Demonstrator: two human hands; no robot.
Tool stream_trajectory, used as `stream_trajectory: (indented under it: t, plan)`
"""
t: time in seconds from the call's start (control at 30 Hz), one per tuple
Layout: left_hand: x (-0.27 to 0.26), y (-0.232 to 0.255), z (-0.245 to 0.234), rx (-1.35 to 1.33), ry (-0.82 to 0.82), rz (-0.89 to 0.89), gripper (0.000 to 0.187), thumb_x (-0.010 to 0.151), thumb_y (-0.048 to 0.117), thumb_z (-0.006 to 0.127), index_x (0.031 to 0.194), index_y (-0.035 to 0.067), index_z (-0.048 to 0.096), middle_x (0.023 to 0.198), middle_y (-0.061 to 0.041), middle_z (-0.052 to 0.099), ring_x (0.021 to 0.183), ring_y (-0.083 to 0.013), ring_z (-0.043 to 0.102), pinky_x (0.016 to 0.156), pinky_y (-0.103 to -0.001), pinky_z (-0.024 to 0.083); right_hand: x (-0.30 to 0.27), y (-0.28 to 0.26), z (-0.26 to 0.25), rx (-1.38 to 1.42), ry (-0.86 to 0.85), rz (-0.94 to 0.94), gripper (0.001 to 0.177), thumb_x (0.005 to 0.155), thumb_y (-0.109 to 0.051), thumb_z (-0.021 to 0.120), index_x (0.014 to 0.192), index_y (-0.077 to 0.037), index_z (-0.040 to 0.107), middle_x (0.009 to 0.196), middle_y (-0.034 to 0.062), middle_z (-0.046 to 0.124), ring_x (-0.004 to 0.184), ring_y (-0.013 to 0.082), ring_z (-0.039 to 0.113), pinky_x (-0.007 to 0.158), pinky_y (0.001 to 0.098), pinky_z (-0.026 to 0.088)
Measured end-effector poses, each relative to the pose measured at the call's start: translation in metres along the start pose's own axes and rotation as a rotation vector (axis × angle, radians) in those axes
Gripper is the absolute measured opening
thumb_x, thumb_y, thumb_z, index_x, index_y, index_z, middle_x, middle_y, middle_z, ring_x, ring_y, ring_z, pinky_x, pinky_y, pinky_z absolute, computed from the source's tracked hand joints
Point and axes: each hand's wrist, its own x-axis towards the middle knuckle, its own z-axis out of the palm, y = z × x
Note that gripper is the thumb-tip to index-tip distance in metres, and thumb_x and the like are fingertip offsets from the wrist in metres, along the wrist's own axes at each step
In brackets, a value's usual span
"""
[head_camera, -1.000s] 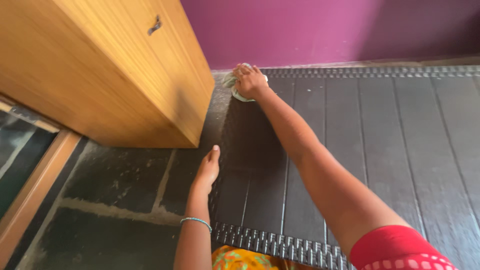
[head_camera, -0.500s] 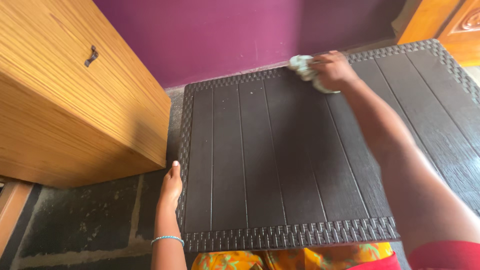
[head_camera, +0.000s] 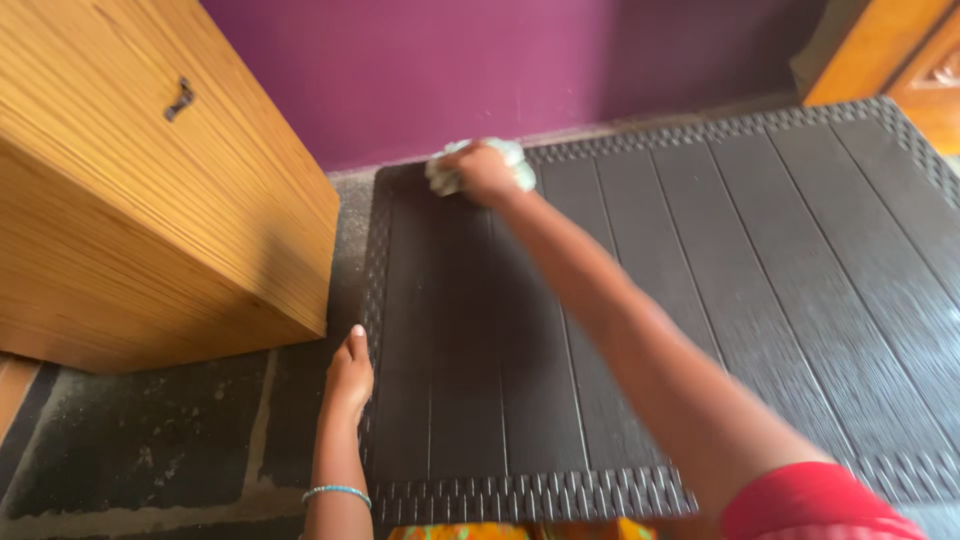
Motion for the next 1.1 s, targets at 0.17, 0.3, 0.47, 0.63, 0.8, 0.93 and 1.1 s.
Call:
stream_trajectory:
  t: [0.17, 0.3, 0.47, 0.63, 0.8, 0.93, 1.1]
  plan:
    - [0.004, -0.009, -0.003, -0.022, 0.006, 0.024, 0.072, 0.102, 0.060, 0.035, 0.145, 0.005, 0.056, 0.149, -0.020, 0.055, 0.143, -0.0364, 0.047, 0.116, -0.042, 0.037, 0.017, -0.051, 0.043, -0.686, 0.104, -0.407, 0.025, 0.084, -0.010, 0.069, 0.102, -0.023, 0.081, 0.101, 0.0069, 0.076, 0.094, 0.0286, 0.071, 0.088, 0.0395, 0.055]
    - [0.007, -0.010, -0.003, -0.162, -0.025, 0.056, 0.074, 0.101, 0.060, 0.040, 0.144, 0.001, 0.054, 0.150, -0.019, 0.055, 0.142, -0.0306, 0.048, 0.115, -0.040, 0.036, -0.016, -0.052, -0.034, -0.713, 0.081, -0.312, 0.028, 0.082, -0.007, 0.067, 0.099, -0.022, 0.083, 0.108, 0.0075, 0.071, 0.100, 0.0316, 0.065, 0.086, 0.0393, 0.054]
    - [0.011, -0.020, -0.004, -0.124, -0.012, -0.026, 0.079, 0.103, 0.062, 0.040, 0.142, -0.003, 0.059, 0.145, -0.023, 0.065, 0.139, -0.0302, 0.056, 0.114, -0.041, 0.041, -0.097, 0.005, -0.188, -0.577, 0.149, 0.088, 0.026, 0.089, -0.005, 0.067, 0.108, -0.017, 0.080, 0.112, 0.0068, 0.075, 0.106, 0.0280, 0.068, 0.093, 0.0387, 0.055]
    - [0.030, -0.042, -0.003, -0.133, 0.000, -0.024, 0.082, 0.101, 0.065, 0.043, 0.149, -0.001, 0.049, 0.153, -0.022, 0.050, 0.143, -0.0316, 0.045, 0.115, -0.043, 0.034, -0.216, 0.066, -0.363, -1.096, 0.243, 0.023, 0.042, 0.084, -0.003, 0.069, 0.118, -0.024, 0.080, 0.120, 0.0022, 0.072, 0.111, 0.0270, 0.066, 0.095, 0.0385, 0.055]
    - [0.064, -0.075, 0.001, -0.129, 0.004, 0.085, 0.079, 0.105, 0.062, 0.043, 0.145, -0.006, 0.052, 0.150, -0.024, 0.056, 0.144, -0.0309, 0.048, 0.116, -0.040, 0.035, -0.288, 0.103, -0.465, -1.125, 0.328, 0.298, 0.038, 0.089, -0.013, 0.069, 0.124, -0.026, 0.076, 0.129, 0.0032, 0.068, 0.120, 0.0289, 0.062, 0.098, 0.0463, 0.051]
    - [0.086, -0.084, 0.003, 0.107, 0.052, 0.115, 0.078, 0.108, 0.062, 0.038, 0.143, -0.005, 0.058, 0.146, -0.029, 0.057, 0.142, -0.0375, 0.049, 0.116, -0.043, 0.036, -0.285, 0.145, -0.473, -1.220, 0.463, 0.390, 0.053, 0.075, -0.018, 0.068, 0.128, -0.023, 0.071, 0.136, 0.0184, 0.060, 0.125, 0.0384, 0.054, 0.099, 0.0563, 0.040]
    - [0.081, -0.074, -0.001, 0.194, 0.094, 0.126, 0.078, 0.108, 0.063, 0.036, 0.141, -0.003, 0.061, 0.144, -0.030, 0.058, 0.142, -0.0399, 0.049, 0.116, -0.044, 0.036, -0.220, 0.164, -0.394, -1.238, 0.351, 0.535, 0.056, 0.099, -0.028, 0.059, 0.152, -0.009, 0.060, 0.139, 0.0171, 0.058, 0.138, 0.0397, 0.049, 0.115, 0.0569, 0.035]
